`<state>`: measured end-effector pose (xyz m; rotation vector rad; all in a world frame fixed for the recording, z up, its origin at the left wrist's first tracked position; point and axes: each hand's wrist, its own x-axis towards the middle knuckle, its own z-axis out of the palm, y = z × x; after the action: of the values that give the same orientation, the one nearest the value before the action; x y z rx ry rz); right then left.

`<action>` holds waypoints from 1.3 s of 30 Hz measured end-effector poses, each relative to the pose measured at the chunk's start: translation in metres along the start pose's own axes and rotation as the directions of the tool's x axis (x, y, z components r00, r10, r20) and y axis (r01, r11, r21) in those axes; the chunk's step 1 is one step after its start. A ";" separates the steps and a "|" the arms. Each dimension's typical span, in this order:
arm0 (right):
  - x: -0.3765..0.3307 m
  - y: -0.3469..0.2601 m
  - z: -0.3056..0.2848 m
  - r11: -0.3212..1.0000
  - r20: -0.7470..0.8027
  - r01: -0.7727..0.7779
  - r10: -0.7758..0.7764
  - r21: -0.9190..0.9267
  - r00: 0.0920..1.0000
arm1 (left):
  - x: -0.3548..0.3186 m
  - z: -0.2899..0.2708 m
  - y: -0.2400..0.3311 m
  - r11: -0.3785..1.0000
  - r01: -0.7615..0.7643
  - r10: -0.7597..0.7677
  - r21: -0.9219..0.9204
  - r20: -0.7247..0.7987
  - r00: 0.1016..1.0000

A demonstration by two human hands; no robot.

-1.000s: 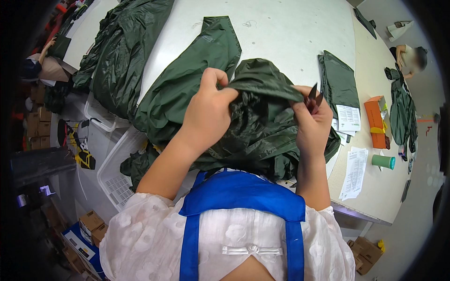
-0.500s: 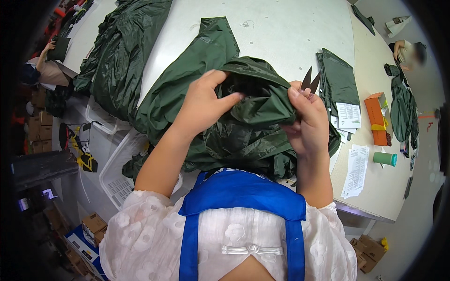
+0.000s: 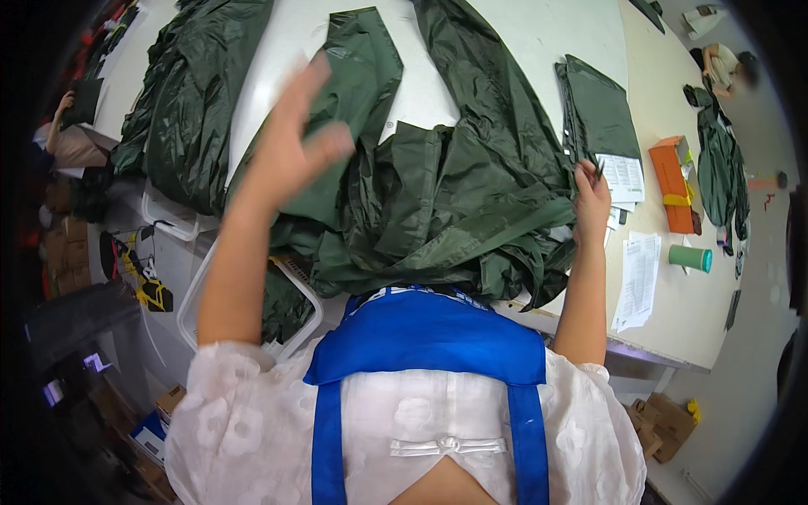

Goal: The person folds a green jacket on a table, aligns the sleeves, and places it into a white basket. The person then picks up another green jacket, unfolds it, and begins folding it in the same manner.

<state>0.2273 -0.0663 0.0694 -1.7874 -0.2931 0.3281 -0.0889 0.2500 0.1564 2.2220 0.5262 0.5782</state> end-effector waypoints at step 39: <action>-0.067 -0.059 0.157 0.998 0.574 0.057 -0.055 0.015 0.817 | -0.012 0.144 0.012 0.583 0.258 -0.516 -0.770 -0.106 0.850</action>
<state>0.1051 0.0639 0.0952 -1.6415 -0.7746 0.8313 -0.0165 0.1533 0.0758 1.1741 0.7673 0.7502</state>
